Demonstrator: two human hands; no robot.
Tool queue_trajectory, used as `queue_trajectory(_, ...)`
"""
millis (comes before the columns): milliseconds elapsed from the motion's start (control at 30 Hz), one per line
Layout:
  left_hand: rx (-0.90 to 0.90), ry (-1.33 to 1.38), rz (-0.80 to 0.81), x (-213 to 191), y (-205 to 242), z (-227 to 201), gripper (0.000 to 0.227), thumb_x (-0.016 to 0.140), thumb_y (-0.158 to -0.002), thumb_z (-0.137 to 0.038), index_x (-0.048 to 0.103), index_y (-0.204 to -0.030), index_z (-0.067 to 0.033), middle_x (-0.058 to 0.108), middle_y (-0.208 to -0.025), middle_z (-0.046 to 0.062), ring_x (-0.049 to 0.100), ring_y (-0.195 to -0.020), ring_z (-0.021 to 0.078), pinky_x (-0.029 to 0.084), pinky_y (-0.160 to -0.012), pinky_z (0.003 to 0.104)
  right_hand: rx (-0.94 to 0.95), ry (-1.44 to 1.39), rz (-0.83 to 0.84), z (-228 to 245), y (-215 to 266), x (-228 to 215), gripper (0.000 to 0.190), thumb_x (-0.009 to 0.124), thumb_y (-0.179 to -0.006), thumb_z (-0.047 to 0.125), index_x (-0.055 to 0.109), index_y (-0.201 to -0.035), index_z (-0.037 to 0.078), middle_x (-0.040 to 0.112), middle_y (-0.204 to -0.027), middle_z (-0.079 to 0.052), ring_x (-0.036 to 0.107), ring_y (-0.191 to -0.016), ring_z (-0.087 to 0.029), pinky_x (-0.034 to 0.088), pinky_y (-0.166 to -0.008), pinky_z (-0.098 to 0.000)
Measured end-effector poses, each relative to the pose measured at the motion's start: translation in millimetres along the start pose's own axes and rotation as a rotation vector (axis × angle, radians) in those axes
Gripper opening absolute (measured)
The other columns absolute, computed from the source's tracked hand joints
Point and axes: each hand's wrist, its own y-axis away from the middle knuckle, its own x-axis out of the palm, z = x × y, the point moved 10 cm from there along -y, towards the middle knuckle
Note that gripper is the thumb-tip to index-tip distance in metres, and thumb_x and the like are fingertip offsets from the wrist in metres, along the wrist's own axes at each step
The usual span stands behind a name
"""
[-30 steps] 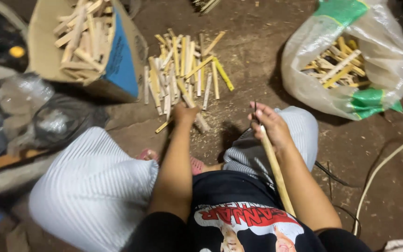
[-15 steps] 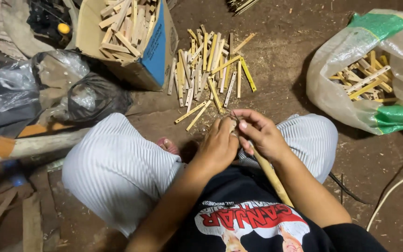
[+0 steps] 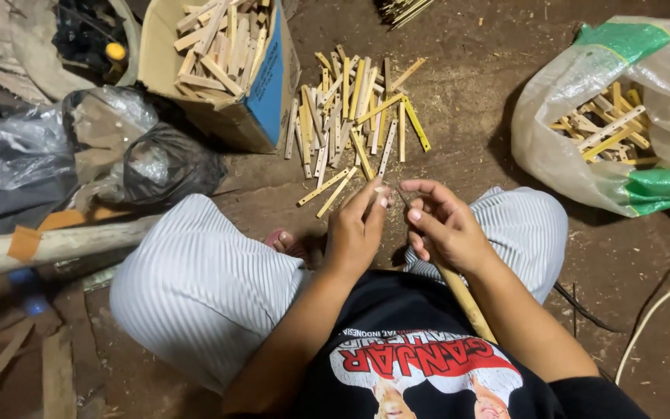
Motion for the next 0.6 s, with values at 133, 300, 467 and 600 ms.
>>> queue_trajectory(133, -0.003, 0.029, 0.000, 15.9, -5.2, 27.7, 0.036, 0.058, -0.100, -0.003, 0.064, -0.135, 0.0013, 0.071, -0.111, 0.025, 0.071, -0.104, 0.0382, 0.059, -0.086, 0.046, 0.028, 0.038, 0.039, -13.0, -16.8, -0.2, 0.044, 0.056, -0.097, -0.004, 0.047, -0.140, -0.008, 0.053, -0.083, -0.012, 0.061, -0.049, -0.019, 0.051, -0.030, -0.0255)
queue_trajectory(300, 0.070, 0.015, -0.041, 20.8, -6.6, 42.0, 0.046, 0.061, -0.091, -0.001, 0.066, -0.136, -0.0048, 0.066, -0.114, 0.017, 0.069, -0.107, 0.0350, 0.056, -0.090, 0.043, 0.042, 0.024, 0.031, -9.8, -24.0, 2.6, 0.042, 0.056, -0.097, -0.004, 0.048, -0.138, -0.007, 0.051, -0.084, -0.010, 0.059, -0.049, -0.018, 0.049, -0.031, -0.0242)
queue_trajectory(467, 0.080, -0.038, -0.041, 10.6, -1.8, 40.4, 0.028, 0.066, -0.092, -0.002, 0.076, -0.118, -0.0014, 0.075, -0.104, 0.019, 0.074, -0.096, 0.0347, 0.059, -0.080, 0.039, 0.064, 0.032, 0.029, -19.1, -20.2, 4.4, 0.041, 0.057, -0.096, -0.005, 0.050, -0.137, -0.007, 0.051, -0.082, -0.010, 0.060, -0.047, -0.018, 0.050, -0.030, -0.0246)
queue_trajectory(600, 0.210, -0.198, -0.112, 2.6, 3.3, 22.4, 0.020, 0.070, -0.089, -0.005, 0.077, -0.107, -0.0008, 0.075, -0.089, 0.018, 0.074, -0.082, 0.0359, 0.060, -0.068, 0.039, 0.093, 0.064, 0.053, -27.5, -19.0, 7.8, 0.042, 0.057, -0.096, -0.005, 0.050, -0.138, -0.006, 0.050, -0.083, -0.011, 0.060, -0.048, -0.019, 0.050, -0.031, -0.0261)
